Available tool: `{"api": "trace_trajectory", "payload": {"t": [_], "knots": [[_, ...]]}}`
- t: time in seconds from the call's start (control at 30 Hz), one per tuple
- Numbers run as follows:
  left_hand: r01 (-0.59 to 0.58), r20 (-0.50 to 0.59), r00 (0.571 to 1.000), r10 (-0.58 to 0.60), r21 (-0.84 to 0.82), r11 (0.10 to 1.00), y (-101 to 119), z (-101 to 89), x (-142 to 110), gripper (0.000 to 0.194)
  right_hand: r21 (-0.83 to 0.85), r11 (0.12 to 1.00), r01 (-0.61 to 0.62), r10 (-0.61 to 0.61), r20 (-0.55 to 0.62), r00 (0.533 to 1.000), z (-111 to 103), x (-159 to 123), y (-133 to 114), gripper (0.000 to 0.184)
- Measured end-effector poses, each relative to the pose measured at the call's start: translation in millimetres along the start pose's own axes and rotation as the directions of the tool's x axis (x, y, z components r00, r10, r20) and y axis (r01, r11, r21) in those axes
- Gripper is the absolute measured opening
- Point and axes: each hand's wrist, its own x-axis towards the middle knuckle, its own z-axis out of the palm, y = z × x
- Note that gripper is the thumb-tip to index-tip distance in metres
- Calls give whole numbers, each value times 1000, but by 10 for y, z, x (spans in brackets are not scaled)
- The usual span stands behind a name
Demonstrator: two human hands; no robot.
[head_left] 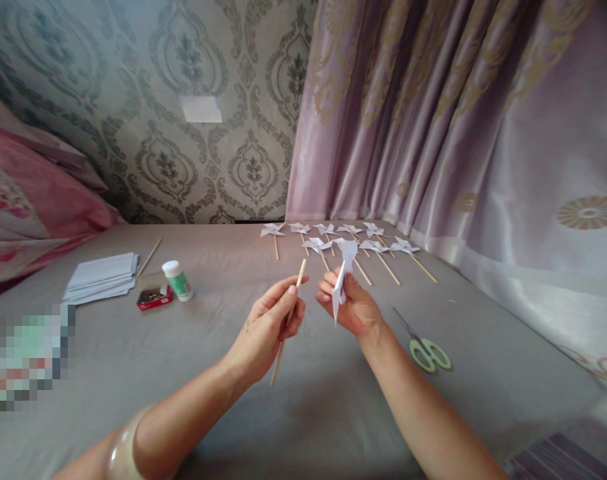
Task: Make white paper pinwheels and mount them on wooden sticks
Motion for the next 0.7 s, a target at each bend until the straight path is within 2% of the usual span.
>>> {"api": "trace_trajectory", "payload": {"t": [0.13,0.3,0.7], "knots": [[-7,2,1000,7,4,1000,-50,64,-27,36,8,1000,8,-8,62,998,22,-10,0,36],[-26,44,999,26,6,1000,-98,91,-54,33,-37,999,28,-26,70,997,70,-20,21,41],[-54,96,994,45,95,994,-176,67,-65,33,-64,997,-31,35,61,998,69,-52,57,45]]}}
